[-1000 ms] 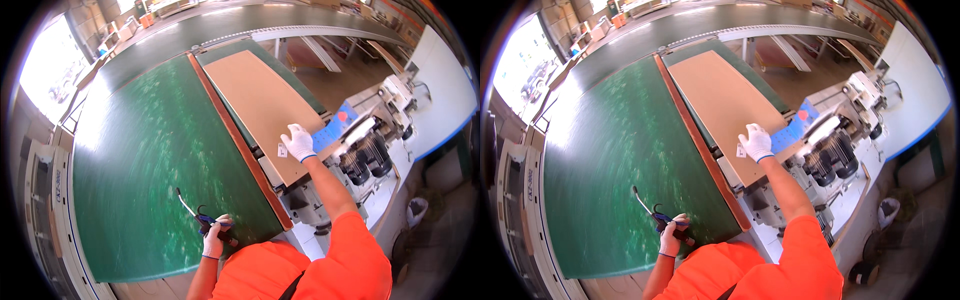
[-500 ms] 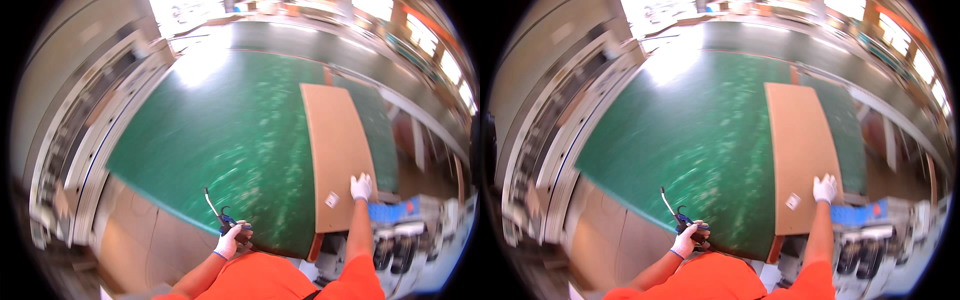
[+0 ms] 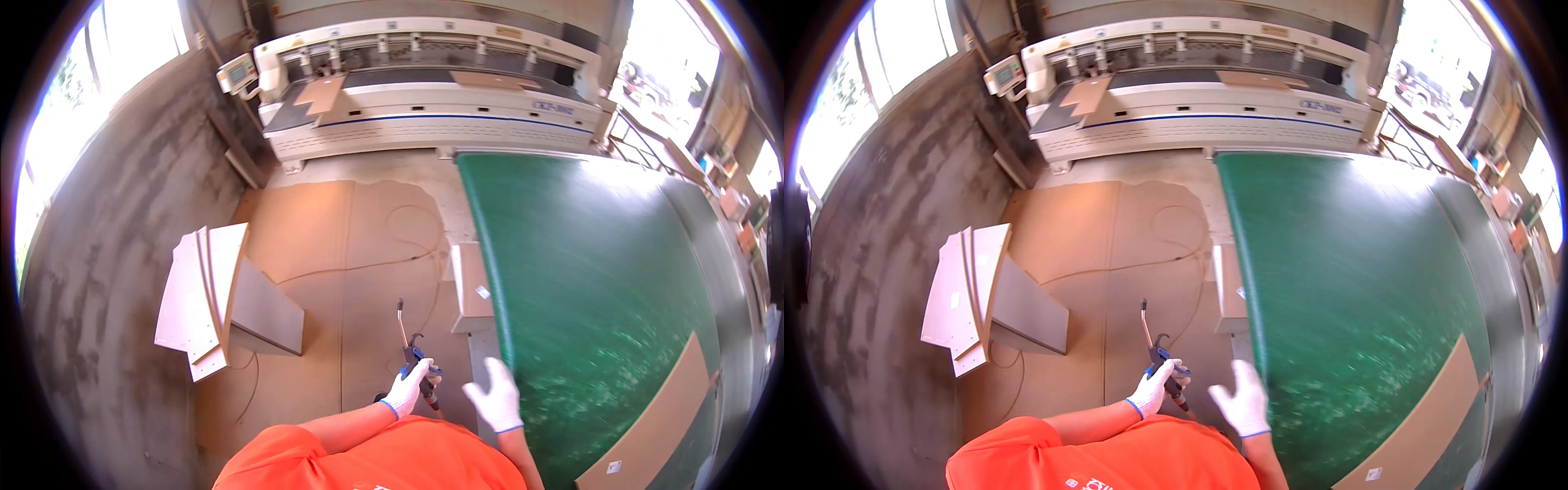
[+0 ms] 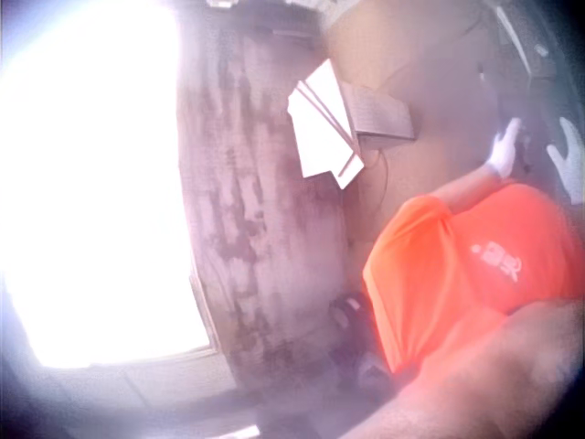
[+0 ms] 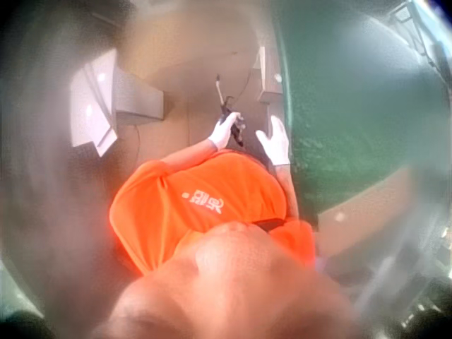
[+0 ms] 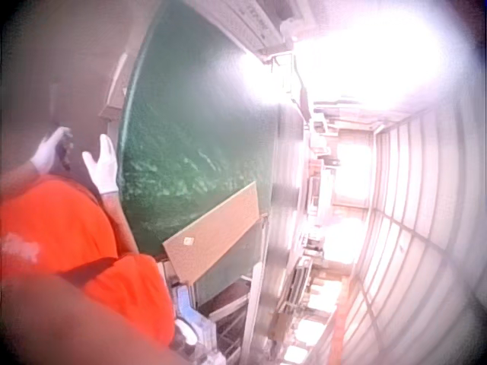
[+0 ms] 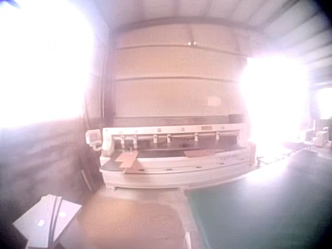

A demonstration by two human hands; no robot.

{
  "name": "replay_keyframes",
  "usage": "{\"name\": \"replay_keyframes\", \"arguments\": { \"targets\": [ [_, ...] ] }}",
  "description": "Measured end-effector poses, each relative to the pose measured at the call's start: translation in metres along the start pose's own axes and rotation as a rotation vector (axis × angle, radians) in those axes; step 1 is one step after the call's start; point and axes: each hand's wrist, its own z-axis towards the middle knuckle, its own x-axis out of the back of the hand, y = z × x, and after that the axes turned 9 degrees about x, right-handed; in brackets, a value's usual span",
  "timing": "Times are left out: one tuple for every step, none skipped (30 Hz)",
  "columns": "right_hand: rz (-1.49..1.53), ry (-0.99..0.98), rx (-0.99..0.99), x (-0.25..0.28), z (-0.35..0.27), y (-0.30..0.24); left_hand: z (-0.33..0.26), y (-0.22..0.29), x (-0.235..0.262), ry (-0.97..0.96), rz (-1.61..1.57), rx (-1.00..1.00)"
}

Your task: The person feeds wooden boards into a large industrial machine, uses a pneumatic air duster to clean the boards and machine, and stacks the boards onto a wooden pallet.

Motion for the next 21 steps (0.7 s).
{"name": "replay_keyframes", "arguments": {
  "targets": [
    [0.030, -0.152, 0.093, -0.024, 0.018, -0.024, 0.001, 0.008, 0.011, 0.012, -0.059, -0.036],
    [0.035, -0.308, 0.196, -0.045, 0.035, -0.047, 0.000, 0.014, 0.019, 0.029, -0.125, -0.069],
    [0.044, -0.354, 0.283, -0.061, 0.050, -0.074, -0.001, 0.022, 0.027, 0.040, -0.190, -0.098],
    [0.044, -0.397, 0.371, -0.070, 0.061, -0.091, -0.006, 0.035, 0.031, 0.011, -0.150, -0.083],
    [-0.012, -0.371, 0.418, -0.082, 0.068, -0.090, -0.006, 0.044, 0.032, 0.032, -0.116, -0.176],
    [-0.066, -0.323, 0.462, -0.103, 0.079, -0.091, -0.006, 0.065, 0.039, 0.046, -0.062, -0.273],
    [-0.111, -0.274, 0.517, -0.115, 0.092, -0.095, -0.014, 0.086, 0.043, 0.028, -0.045, -0.239],
    [-0.076, -0.233, 0.555, -0.121, 0.102, -0.099, -0.013, 0.095, 0.050, 0.021, -0.031, -0.224],
    [-0.076, -0.196, 0.612, -0.130, 0.113, -0.103, -0.013, 0.108, 0.063, -0.063, 0.154, -0.224],
    [-0.074, -0.166, 0.666, -0.139, 0.123, -0.106, -0.018, 0.124, 0.071, -0.143, 0.335, -0.218],
    [-0.112, -0.223, 0.600, -0.147, 0.134, -0.111, -0.023, 0.140, 0.074, -0.144, 0.482, -0.087],
    [-0.091, -0.247, 0.545, -0.150, 0.148, -0.120, -0.027, 0.151, 0.080, -0.194, 0.552, -0.052],
    [-0.044, -0.296, 0.431, -0.161, 0.159, -0.120, -0.011, 0.144, 0.093, -0.179, 0.500, -0.146],
    [0.004, -0.340, 0.310, -0.171, 0.171, -0.118, 0.000, 0.141, 0.101, -0.164, 0.453, -0.237],
    [-0.005, -0.405, 0.194, -0.178, 0.186, -0.117, 0.011, 0.142, 0.113, -0.167, 0.329, -0.187],
    [-0.007, -0.461, 0.076, -0.185, 0.203, -0.114, 0.017, 0.155, 0.122, -0.092, 0.327, -0.166],
    [-0.010, -0.516, -0.043, -0.191, 0.221, -0.112, 0.022, 0.169, 0.131, -0.018, 0.325, -0.145],
    [-0.037, -0.483, -0.020, -0.198, 0.235, -0.108, 0.026, 0.183, 0.138, 0.059, 0.319, -0.125],
    [-0.044, -0.482, -0.013, -0.207, 0.252, -0.101, 0.030, 0.198, 0.144, 0.123, 0.295, -0.128],
    [-0.052, -0.480, -0.008, -0.215, 0.271, -0.094, 0.041, 0.216, 0.153, 0.151, 0.366, -0.156],
    [-0.054, -0.454, -0.001, -0.226, 0.295, -0.091, 0.058, 0.232, 0.166, 0.177, 0.367, -0.158]
  ]
}}
